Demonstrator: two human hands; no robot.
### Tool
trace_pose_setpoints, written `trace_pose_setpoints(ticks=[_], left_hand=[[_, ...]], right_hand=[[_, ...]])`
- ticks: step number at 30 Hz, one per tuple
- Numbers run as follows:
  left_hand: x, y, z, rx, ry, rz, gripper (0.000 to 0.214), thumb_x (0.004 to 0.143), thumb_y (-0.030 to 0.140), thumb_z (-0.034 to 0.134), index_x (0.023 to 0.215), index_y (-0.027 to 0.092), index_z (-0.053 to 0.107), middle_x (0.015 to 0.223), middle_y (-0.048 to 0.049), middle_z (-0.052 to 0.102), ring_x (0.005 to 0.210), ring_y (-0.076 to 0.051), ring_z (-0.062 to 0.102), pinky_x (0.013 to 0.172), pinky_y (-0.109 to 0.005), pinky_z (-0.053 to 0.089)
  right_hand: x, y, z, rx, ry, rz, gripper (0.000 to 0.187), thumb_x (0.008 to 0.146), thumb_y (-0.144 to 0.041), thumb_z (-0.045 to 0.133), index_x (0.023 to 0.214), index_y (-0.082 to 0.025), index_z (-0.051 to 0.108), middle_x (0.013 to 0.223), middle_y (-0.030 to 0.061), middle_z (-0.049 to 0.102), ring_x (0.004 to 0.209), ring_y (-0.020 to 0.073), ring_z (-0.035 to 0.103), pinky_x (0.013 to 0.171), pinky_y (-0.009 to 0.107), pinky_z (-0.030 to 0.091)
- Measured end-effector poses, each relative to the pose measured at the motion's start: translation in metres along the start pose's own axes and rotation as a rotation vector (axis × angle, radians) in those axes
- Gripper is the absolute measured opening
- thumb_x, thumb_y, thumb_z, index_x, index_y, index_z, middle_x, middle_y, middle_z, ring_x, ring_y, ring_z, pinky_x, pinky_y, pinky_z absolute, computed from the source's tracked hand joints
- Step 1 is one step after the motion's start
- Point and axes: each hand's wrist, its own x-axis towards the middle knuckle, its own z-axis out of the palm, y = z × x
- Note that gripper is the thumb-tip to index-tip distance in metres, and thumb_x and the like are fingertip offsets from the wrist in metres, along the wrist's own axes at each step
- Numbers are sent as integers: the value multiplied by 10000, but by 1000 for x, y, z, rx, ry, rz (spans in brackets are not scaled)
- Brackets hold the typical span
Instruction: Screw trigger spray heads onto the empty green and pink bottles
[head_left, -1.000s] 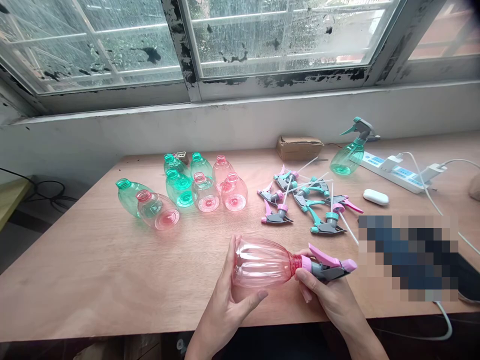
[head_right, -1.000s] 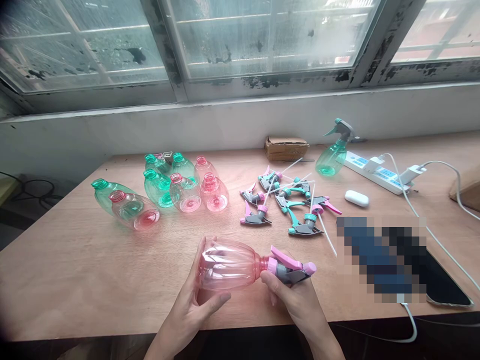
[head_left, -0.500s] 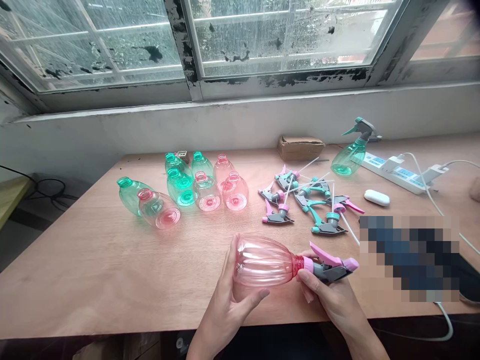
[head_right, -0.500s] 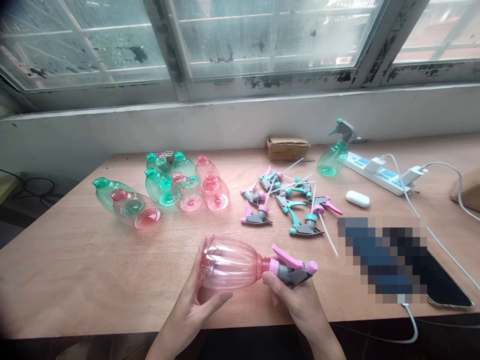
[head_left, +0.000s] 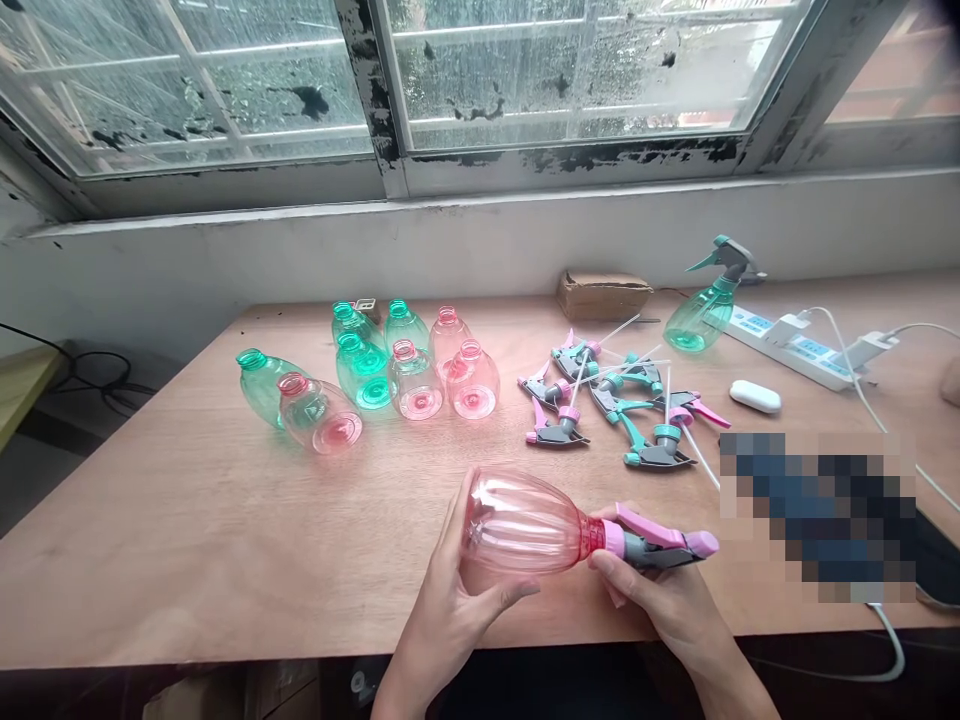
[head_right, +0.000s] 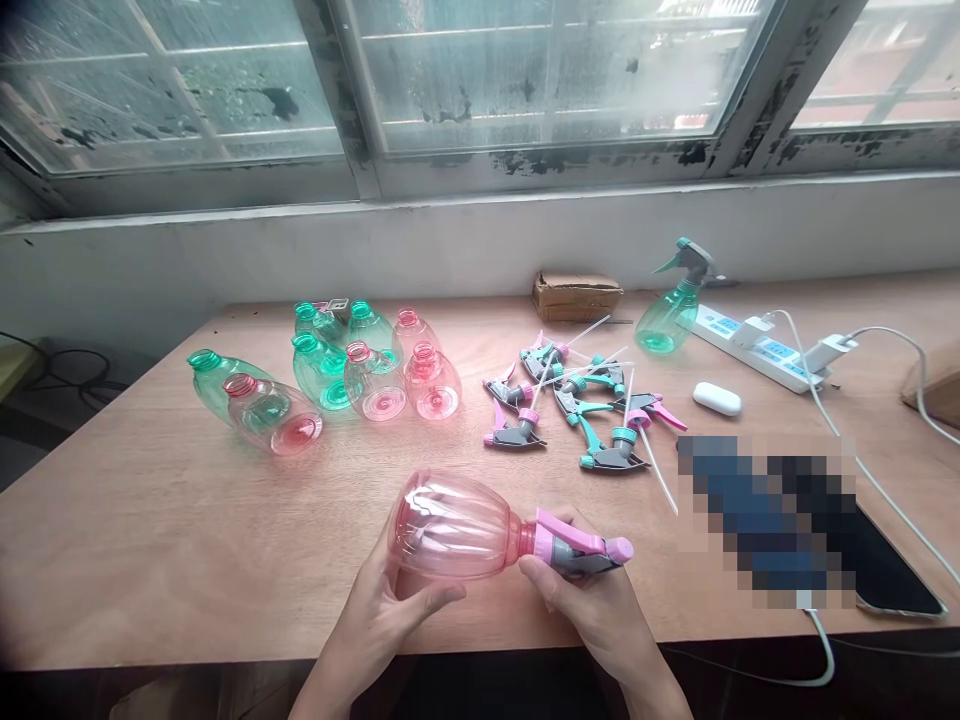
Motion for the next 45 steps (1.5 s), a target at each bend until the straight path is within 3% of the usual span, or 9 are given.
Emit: trace_pose_setpoints(ticks=[4,9,13,17,20,24,30,40,45], left_hand=[[0,-2,0,4,-2,3,1003,883,372,842,1653,463,206,1681,18,437,1566,-262,370,1298,-421,296],[-2,2,1,-26,-12,-10,1076,829,406,883,1672,375,214,1734,-37,358,1597,-307,310,1322,-474,229],[1,9,1,-74,-5,-18,942,850,477,841,1639,337,346,1702,-50,423,1576,-343,350,1309,-492,261],[4,13,0,-29,5,1,836,863,422,841,1590,380,432,1684,6,454,1582,-314,343,1320,-450,237],[3,11,-1,-26,-7,4,870,880,399,830,1613,431,361,1713,36,403,1598,-296,311,1326,-442,227],[0,7,-2,-36,-23,-6,1016,830,441,870,1651,410,273,1751,6,315,1626,-326,222,1336,-458,183],[1,10,-2,-58,-27,23,877,904,455,796,1639,391,322,1678,-18,440,1570,-320,357,1306,-442,270],[-2,7,0,-3,-57,19,1031,885,404,830,1678,382,173,1779,-24,241,1641,-276,182,1344,-449,153],[-1,6,-2,-21,-59,18,872,949,454,746,1663,383,250,1785,1,219,1638,-268,193,1342,-439,173]], right_hand=[[0,2,-1,-3,4,-10,306,862,-493,851,931,-221,727,605,-44,515,542,155,439,514,283,374],[-2,8,-4,33,21,51,357,855,-479,872,1053,-226,718,598,-43,537,534,159,445,527,291,392],[-2,8,-4,13,32,10,347,853,-482,868,1043,-227,727,653,-24,564,559,171,465,543,306,401],[-1,7,-3,-5,19,-39,286,894,-472,831,1004,-233,720,633,-36,532,547,163,443,531,297,380],[-1,7,-3,1,32,-32,285,895,-463,836,1033,-240,726,622,-44,533,542,159,453,537,292,384],[-2,9,-4,21,28,-19,284,877,-452,856,1029,-239,748,641,-34,560,541,154,462,529,286,384],[-3,13,-4,13,79,-4,342,852,-443,875,1075,-230,726,697,-4,673,521,152,509,533,294,435],[-3,14,-4,-15,107,-24,356,868,-450,859,1085,-218,698,703,11,704,504,153,524,509,289,443],[-2,14,-4,23,119,-17,356,869,-435,869,1101,-227,695,700,-7,702,498,138,531,522,275,444]])
